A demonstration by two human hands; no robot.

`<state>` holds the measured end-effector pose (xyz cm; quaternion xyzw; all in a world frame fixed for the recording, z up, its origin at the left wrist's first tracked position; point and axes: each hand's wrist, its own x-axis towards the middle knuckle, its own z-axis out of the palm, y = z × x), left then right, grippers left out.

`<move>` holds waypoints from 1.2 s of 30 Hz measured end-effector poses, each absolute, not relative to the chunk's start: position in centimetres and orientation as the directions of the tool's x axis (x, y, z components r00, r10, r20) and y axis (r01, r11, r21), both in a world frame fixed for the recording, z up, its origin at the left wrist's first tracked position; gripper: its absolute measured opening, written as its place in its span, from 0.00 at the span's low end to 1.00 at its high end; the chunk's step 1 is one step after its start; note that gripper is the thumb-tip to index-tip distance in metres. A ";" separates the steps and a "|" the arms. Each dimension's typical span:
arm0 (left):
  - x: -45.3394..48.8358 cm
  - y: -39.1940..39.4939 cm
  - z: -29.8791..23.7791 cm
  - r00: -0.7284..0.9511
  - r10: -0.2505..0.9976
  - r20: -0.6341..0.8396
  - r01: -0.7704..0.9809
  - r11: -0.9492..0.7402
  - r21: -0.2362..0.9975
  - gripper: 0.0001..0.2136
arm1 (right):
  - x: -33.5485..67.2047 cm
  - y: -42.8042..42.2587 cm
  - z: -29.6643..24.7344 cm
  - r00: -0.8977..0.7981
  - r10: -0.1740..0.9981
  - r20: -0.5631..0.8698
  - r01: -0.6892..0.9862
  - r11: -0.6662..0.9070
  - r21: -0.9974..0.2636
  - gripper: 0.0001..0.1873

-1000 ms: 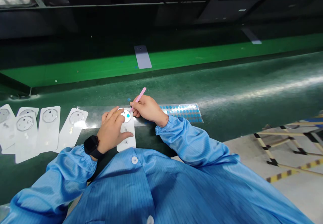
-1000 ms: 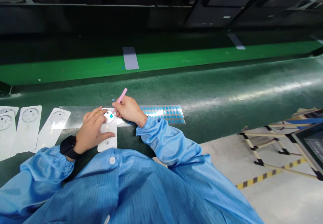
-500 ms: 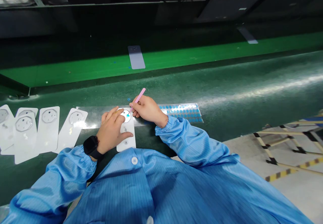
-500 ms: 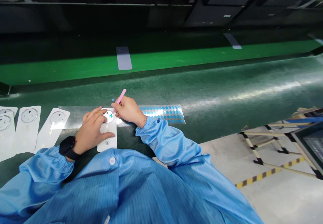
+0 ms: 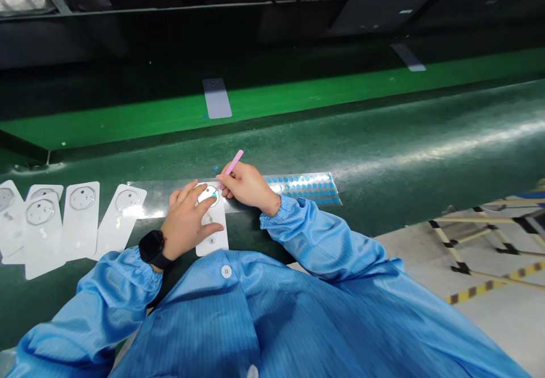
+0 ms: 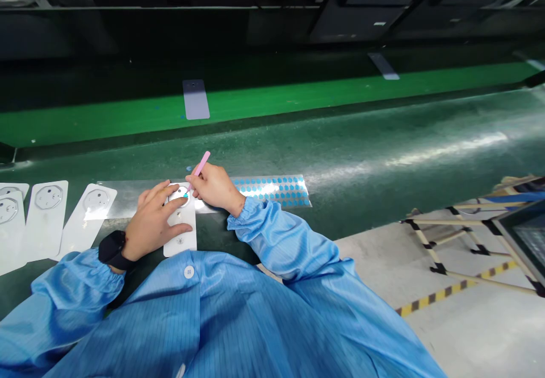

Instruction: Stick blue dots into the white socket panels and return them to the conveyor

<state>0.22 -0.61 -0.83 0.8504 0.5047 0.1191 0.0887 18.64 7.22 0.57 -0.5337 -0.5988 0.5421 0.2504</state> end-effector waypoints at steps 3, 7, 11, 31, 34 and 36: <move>0.3 -0.6 -0.5 0.462 0.882 0.091 0.843 -0.469 0.265 0.25 | 18.6 7.2 0.4 -0.307 0.912 -0.270 0.358 -0.152 -0.921 0.08; 0.5 -0.6 0.1 0.442 0.895 0.055 0.857 -0.440 0.269 0.24 | 18.6 7.1 0.3 -0.310 0.915 -0.260 0.355 -0.142 -0.924 0.08; 0.7 -0.6 0.5 0.428 0.903 0.030 0.869 -0.420 0.262 0.23 | 18.8 7.0 0.3 -0.303 0.925 -0.231 0.347 -0.119 -0.930 0.07; 0.9 -0.6 0.6 0.421 0.907 0.000 0.866 -0.402 0.299 0.24 | 20.3 5.0 -1.4 -0.429 0.892 0.144 0.393 0.327 -0.859 0.09; 0.9 -0.6 0.6 0.418 0.909 -0.006 0.871 -0.398 0.288 0.25 | 20.5 4.9 -1.7 -0.436 0.874 0.214 0.386 0.397 -0.833 0.10; 0.9 -0.6 0.6 0.417 0.909 -0.005 0.871 -0.398 0.288 0.24 | 20.6 4.8 -1.9 -0.433 0.870 0.234 0.393 0.416 -0.820 0.10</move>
